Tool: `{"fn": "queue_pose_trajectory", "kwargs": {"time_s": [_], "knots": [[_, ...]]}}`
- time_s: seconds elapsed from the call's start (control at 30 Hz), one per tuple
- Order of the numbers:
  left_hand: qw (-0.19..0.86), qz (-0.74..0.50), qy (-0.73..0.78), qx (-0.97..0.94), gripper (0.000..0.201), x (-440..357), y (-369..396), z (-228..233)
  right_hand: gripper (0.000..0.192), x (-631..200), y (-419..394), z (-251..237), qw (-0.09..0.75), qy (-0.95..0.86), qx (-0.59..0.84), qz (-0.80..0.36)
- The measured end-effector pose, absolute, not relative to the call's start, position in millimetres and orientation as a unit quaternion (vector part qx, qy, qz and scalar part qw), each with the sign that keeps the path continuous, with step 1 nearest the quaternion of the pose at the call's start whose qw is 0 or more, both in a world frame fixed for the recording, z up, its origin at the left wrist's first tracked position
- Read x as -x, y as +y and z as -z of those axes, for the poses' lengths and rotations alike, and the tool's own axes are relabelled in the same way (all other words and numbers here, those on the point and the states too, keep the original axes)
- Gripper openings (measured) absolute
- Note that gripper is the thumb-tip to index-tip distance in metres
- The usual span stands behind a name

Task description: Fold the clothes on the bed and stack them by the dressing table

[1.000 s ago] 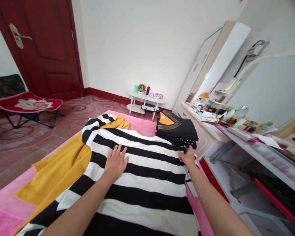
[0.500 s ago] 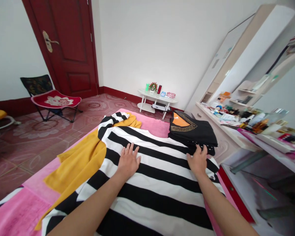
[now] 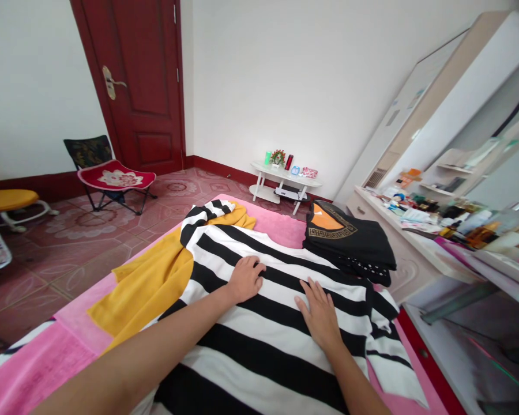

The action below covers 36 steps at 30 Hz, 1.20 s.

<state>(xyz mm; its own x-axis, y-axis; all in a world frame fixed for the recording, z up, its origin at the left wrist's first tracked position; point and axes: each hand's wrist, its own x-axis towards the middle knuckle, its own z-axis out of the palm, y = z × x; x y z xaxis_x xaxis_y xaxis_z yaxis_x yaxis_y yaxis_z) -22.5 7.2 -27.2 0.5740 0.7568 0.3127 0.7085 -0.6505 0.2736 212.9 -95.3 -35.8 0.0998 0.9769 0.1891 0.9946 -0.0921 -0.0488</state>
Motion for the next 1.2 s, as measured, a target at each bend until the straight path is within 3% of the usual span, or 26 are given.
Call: {"fn": "queue_pose_trajectory", "kwargs": {"time_s": [0.23, 0.5, 0.77, 1.2], "knots": [[0.074, -0.118, 0.515, -0.846, 0.059, -25, 79, 31, 0.054, -215, -96, 34, 0.097, -0.668, 0.737, 0.049], [0.068, -0.084, 0.558, -0.823, 0.063, -49, 102, 34, 0.052, -217, -94, 35, 0.101, -0.665, 0.738, 0.048], [0.064, -0.082, 0.448, -0.888, 0.067, -2, 30, 35, 0.052, -212, -100, 30, 0.079, -0.663, 0.743, 0.051], [0.113, -0.034, 0.301, -0.946, 0.072, 160, -139, -3, 0.062, -196, -124, 39, 0.042, -0.624, 0.778, 0.058]]}}
